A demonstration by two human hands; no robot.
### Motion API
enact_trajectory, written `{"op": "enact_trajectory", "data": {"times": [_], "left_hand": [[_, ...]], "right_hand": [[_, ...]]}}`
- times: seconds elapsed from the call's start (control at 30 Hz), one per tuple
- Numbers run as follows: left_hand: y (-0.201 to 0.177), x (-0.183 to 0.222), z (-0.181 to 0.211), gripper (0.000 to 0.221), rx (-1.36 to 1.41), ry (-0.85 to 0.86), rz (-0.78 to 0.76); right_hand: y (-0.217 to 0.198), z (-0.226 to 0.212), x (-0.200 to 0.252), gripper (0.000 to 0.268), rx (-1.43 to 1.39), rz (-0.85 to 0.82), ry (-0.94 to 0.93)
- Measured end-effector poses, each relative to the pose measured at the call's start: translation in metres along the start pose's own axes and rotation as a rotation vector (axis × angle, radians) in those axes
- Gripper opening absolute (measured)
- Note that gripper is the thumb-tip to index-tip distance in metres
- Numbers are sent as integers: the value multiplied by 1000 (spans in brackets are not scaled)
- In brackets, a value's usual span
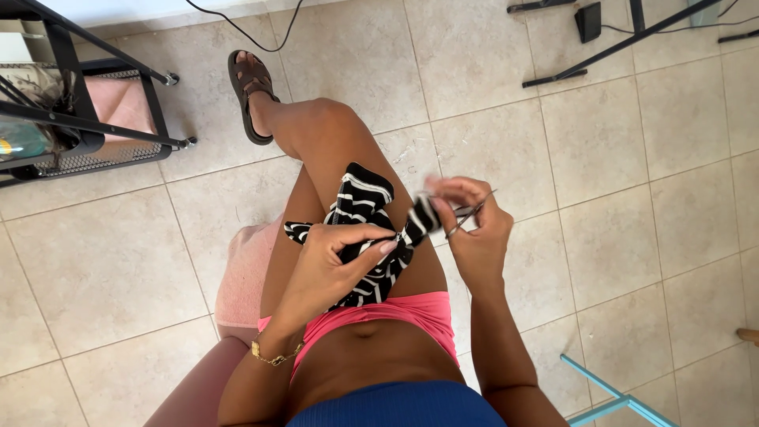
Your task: Using small scissors to trim loose threads and finish the edges of a striped garment.
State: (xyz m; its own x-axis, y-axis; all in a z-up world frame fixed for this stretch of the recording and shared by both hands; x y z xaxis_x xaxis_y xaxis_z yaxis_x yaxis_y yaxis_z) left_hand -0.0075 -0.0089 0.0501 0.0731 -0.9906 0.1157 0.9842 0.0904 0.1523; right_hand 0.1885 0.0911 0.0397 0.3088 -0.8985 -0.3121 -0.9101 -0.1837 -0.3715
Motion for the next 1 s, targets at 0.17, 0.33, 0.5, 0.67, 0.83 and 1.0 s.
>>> {"op": "enact_trajectory", "data": {"times": [0.17,0.33,0.5,0.67,0.83,1.0], "left_hand": [[1,0,-2,16,-67,2,45],[8,-1,3,12,-111,10,101],[11,-5,1,8,26,-40,51],[5,-7,-4,12,52,-68,57],[2,-7,-11,17,84,-62,23],[3,-1,-19,19,99,-77,30]], "right_hand": [[3,-4,5,33,-266,-115,-305],[21,14,24,30,-398,-175,-297],[27,41,26,25,-582,-118,-290],[18,64,23,36,-651,-31,-340],[27,54,24,33,-658,-117,-253],[26,66,25,33,-546,-49,-279]]}}
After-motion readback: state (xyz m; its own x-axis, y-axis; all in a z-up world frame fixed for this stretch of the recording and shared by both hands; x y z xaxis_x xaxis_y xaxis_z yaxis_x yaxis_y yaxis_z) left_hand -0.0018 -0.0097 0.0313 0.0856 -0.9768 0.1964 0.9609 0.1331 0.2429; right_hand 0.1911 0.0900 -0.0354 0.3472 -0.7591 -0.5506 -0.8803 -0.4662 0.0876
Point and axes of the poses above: each hand's wrist, its own x-axis away from the middle knuckle, its own y-axis out of the palm, z = x × y, the point moved 1 cm from there along -x, towards the middle knuckle, and after that the axes turned 4 degrees about -y, right-handed, at the moved point
